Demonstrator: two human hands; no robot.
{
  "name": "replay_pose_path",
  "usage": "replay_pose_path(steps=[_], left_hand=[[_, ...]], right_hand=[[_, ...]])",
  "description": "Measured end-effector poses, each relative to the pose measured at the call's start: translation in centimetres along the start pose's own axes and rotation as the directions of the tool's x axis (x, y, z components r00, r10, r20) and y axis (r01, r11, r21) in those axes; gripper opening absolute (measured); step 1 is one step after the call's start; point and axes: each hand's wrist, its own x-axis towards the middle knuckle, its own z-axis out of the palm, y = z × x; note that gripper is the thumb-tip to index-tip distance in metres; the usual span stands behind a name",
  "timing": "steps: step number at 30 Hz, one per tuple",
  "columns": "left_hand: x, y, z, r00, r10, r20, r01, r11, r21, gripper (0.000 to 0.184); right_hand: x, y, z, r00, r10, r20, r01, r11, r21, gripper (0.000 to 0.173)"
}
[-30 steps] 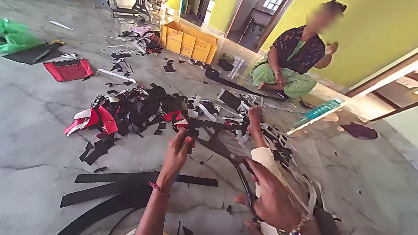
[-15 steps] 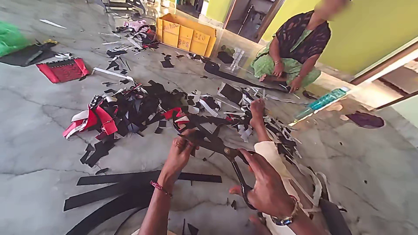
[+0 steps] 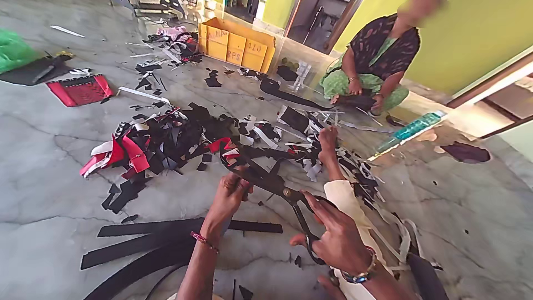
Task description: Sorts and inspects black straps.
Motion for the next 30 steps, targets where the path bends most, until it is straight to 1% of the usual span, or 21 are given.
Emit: replay_pose_path(steps=[6,10,17,20,24,30], left_hand=[[-0.1,-0.1,-0.1,0.999,-0.034,0.004,0.034,0.999,-0.003,0.016],[0.0,-0.1,-0.2,1.000,-0.020,0.015,0.020,1.000,-0.008,0.015],[-0.1,-0.1,0.2,0.999,-0.032,0.032,0.031,0.999,0.017,0.016],[-0.1,-0.2,0.4,0.998,-0.046,0.049,0.046,0.999,0.005,0.015],[-0.1,0.0,0.5,0.996,-0.068,0.053,0.068,0.998,0.000,0.015],[-0.1,-0.1,0.3,0.998,-0.046,0.049,0.047,0.999,-0.007,0.015]], right_hand=[[-0.2,0.1,0.0,1.000,0.002,0.010,-0.002,0.998,0.065,0.090],[-0.5,0.1,0.1,1.000,0.015,0.019,-0.017,0.994,0.109,0.091],[-0.1,0.1,-0.3,0.995,0.054,0.084,-0.060,0.996,0.070,0.102],[-0.1,0.1,-0.1,0.993,0.069,0.096,-0.078,0.993,0.086,0.105],[-0.6,-0.3,0.5,0.990,0.111,0.086,-0.122,0.984,0.133,0.104],[-0.9,-0.4,1.1,0.994,0.096,0.049,-0.103,0.981,0.164,0.099]])
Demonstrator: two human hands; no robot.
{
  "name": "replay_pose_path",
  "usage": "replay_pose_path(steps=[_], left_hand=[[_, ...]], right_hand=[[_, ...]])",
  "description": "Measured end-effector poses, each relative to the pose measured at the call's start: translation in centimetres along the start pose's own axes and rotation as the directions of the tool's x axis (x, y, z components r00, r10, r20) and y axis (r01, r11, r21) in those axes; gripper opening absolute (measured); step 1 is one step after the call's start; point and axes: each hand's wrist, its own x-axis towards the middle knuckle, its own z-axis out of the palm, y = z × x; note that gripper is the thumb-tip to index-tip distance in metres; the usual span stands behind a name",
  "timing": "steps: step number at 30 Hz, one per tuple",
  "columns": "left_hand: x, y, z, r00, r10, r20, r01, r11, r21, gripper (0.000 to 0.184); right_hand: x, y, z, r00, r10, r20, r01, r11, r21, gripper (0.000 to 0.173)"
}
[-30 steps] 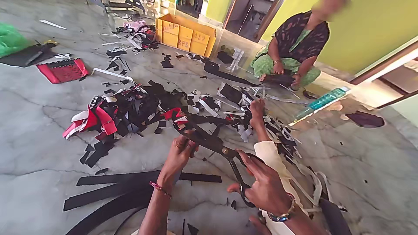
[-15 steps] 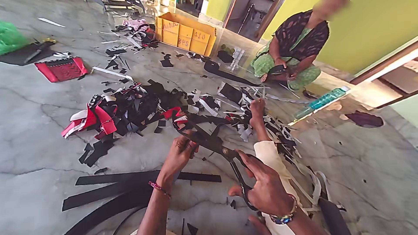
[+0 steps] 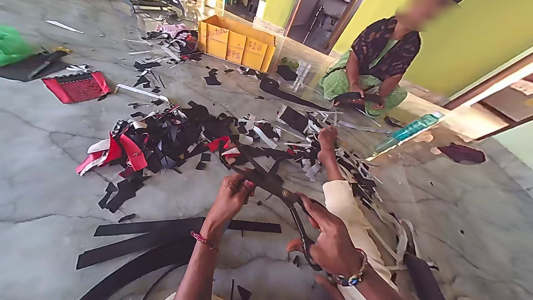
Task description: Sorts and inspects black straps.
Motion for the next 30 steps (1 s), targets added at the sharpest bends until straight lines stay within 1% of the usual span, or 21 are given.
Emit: replay_pose_path(steps=[6,12,16,23,25,27,30], left_hand=[[-0.03,0.26,-0.14,1.000,-0.019,-0.004,0.019,1.000,0.009,0.015],[-0.07,0.25,-0.35,1.000,0.005,0.004,-0.005,1.000,0.006,0.015],[-0.07,0.05,-0.46,1.000,0.014,0.010,-0.014,1.000,0.007,0.015],[-0.10,0.31,-0.30,1.000,-0.016,-0.007,0.017,1.000,0.004,0.015],[-0.09,0.25,-0.31,1.000,-0.014,-0.013,0.014,1.000,0.007,0.014],[-0.13,0.21,-0.25,1.000,-0.019,-0.025,0.019,0.999,0.027,0.014],[-0.11,0.30,0.00,0.998,-0.052,-0.017,0.054,0.992,0.113,0.016]], right_hand=[[-0.05,-0.08,0.01,1.000,-0.017,-0.005,0.017,1.000,0.000,0.096],[-0.10,-0.36,0.08,0.999,-0.034,-0.013,0.034,0.999,0.013,0.092],[-0.23,-0.27,0.25,1.000,-0.024,-0.019,0.025,0.999,0.029,0.092],[-0.43,-0.56,0.33,1.000,-0.010,-0.017,0.011,0.998,0.057,0.090],[-0.36,-0.74,0.32,1.000,-0.006,-0.016,0.007,0.999,0.043,0.090],[-0.30,-0.92,0.37,1.000,0.007,-0.004,-0.007,1.000,-0.009,0.095],[0.18,-0.92,0.37,0.998,0.038,0.048,-0.034,0.996,-0.081,0.110]])
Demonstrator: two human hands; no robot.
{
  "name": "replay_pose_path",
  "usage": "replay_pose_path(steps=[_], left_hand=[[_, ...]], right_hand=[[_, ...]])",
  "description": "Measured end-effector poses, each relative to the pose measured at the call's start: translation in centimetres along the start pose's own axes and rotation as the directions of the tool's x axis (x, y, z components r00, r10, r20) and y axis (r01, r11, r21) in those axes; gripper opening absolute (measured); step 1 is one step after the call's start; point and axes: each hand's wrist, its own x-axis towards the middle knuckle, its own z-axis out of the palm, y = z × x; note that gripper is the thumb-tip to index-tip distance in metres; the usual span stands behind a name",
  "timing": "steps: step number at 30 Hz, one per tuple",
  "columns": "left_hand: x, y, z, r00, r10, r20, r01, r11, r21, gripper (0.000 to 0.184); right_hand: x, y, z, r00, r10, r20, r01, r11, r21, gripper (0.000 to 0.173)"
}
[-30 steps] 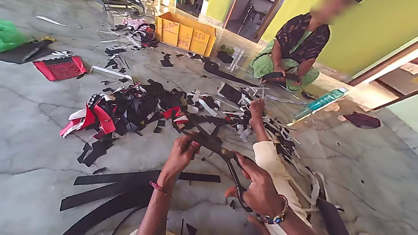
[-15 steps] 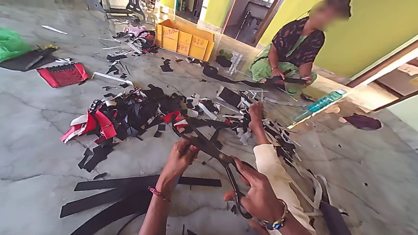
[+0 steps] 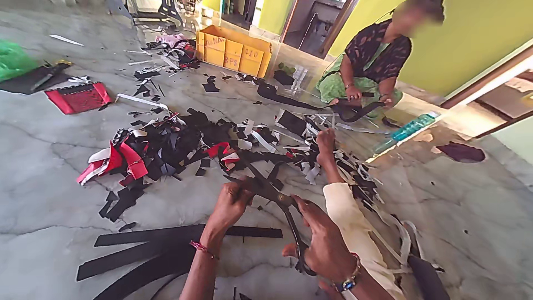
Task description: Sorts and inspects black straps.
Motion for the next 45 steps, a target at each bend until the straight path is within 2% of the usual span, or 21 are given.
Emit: replay_pose_path(steps=[4,13,29,32,34,38,42,45], left_hand=[[0.1,0.0,0.1,0.999,0.018,0.040,-0.019,1.000,0.022,0.015],[0.0,0.1,-0.1,0.999,-0.012,0.048,0.009,0.999,0.053,0.014],[-0.1,0.1,0.0,0.999,-0.023,0.047,0.025,0.999,-0.026,0.014],[-0.1,0.0,0.0,0.999,-0.025,0.048,0.024,1.000,0.011,0.014],[-0.1,0.1,0.0,0.998,-0.033,0.062,0.029,0.997,0.070,0.015],[-0.1,0.5,0.7,0.993,-0.056,0.105,0.046,0.994,0.098,0.015],[0.0,0.5,0.7,0.992,-0.054,0.112,0.042,0.993,0.107,0.015],[-0.1,0.2,0.7,0.992,-0.040,0.117,0.029,0.995,0.091,0.014]], right_hand=[[0.0,0.0,0.3,1.000,0.012,0.017,-0.012,1.000,-0.003,0.114],[-1.1,0.3,1.4,0.998,0.020,-0.063,-0.013,0.994,0.108,0.103],[-1.8,0.4,1.5,0.995,-0.011,-0.100,0.032,0.976,0.214,0.091],[-1.5,0.3,1.2,0.996,-0.008,-0.087,0.020,0.991,0.132,0.093],[-1.0,0.4,0.9,0.999,-0.011,-0.036,0.012,0.999,0.044,0.102],[-0.3,0.4,0.3,0.998,0.012,0.061,-0.014,0.999,0.029,0.115],[-1.0,0.7,1.5,0.999,0.016,-0.038,-0.014,0.999,0.053,0.110],[-1.4,0.7,1.8,0.998,0.023,-0.059,-0.018,0.996,0.086,0.107]])
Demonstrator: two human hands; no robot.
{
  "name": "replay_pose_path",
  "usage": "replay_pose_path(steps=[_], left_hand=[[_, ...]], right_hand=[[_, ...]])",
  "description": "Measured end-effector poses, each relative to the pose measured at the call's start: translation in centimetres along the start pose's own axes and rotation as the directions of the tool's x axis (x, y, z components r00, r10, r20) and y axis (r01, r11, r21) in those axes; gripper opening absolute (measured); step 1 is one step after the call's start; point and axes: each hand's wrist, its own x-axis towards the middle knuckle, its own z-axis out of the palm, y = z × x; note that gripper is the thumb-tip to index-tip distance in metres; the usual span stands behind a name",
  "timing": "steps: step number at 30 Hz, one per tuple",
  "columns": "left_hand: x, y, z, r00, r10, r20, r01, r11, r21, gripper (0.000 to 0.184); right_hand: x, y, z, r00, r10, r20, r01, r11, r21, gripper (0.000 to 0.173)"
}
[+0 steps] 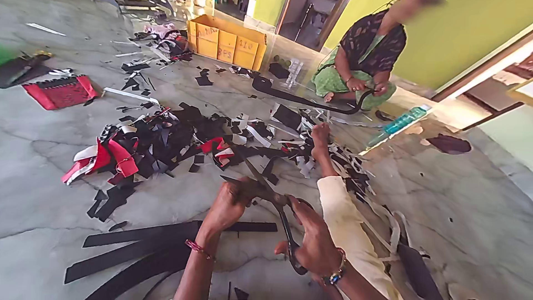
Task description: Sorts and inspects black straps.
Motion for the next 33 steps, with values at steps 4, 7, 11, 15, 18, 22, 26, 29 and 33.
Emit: replay_pose_path(steps=[4,7,11,15,18,22,26,29,33], left_hand=[[-0.01,-0.31,-0.09,1.000,0.021,0.000,-0.021,0.999,-0.048,0.013],[-0.05,-0.46,-0.15,1.000,0.029,-0.005,-0.029,0.998,-0.051,0.013],[-0.11,-0.37,-0.25,1.000,0.028,-0.006,-0.028,0.997,-0.066,0.013],[-0.04,-0.30,-0.42,0.999,0.033,-0.004,-0.033,0.998,-0.052,0.014],[-0.12,-0.51,-0.54,0.998,0.055,-0.003,-0.055,0.998,-0.029,0.014],[-0.14,-0.38,-0.54,1.000,0.017,-0.003,-0.017,0.999,-0.036,0.015],[-0.13,-0.41,-0.62,1.000,0.012,0.014,-0.011,0.999,-0.031,0.015],[-0.16,-0.53,-0.60,1.000,0.010,0.020,-0.009,1.000,-0.022,0.014],[-0.10,-0.29,-0.30,1.000,0.001,0.029,-0.001,1.000,0.011,0.015]], right_hand=[[-0.27,0.37,0.29,1.000,-0.022,-0.022,0.023,0.999,0.048,0.104],[-0.48,0.30,0.44,0.999,-0.031,-0.039,0.034,0.996,0.077,0.100],[-0.40,0.21,0.13,0.998,-0.054,-0.043,0.057,0.997,0.053,0.097],[-0.36,0.34,0.01,0.996,-0.067,-0.051,0.071,0.995,0.072,0.094],[-0.43,0.38,0.16,0.994,-0.081,-0.070,0.086,0.994,0.073,0.092],[-0.45,0.43,0.08,0.994,-0.082,-0.074,0.087,0.994,0.069,0.091],[-0.56,0.65,-0.04,0.994,-0.083,-0.075,0.090,0.992,0.089,0.088],[-0.68,0.57,-0.07,0.995,-0.078,-0.068,0.082,0.995,0.056,0.088],[-0.15,0.26,-0.29,0.999,-0.034,0.020,0.034,0.998,-0.050,0.105]])
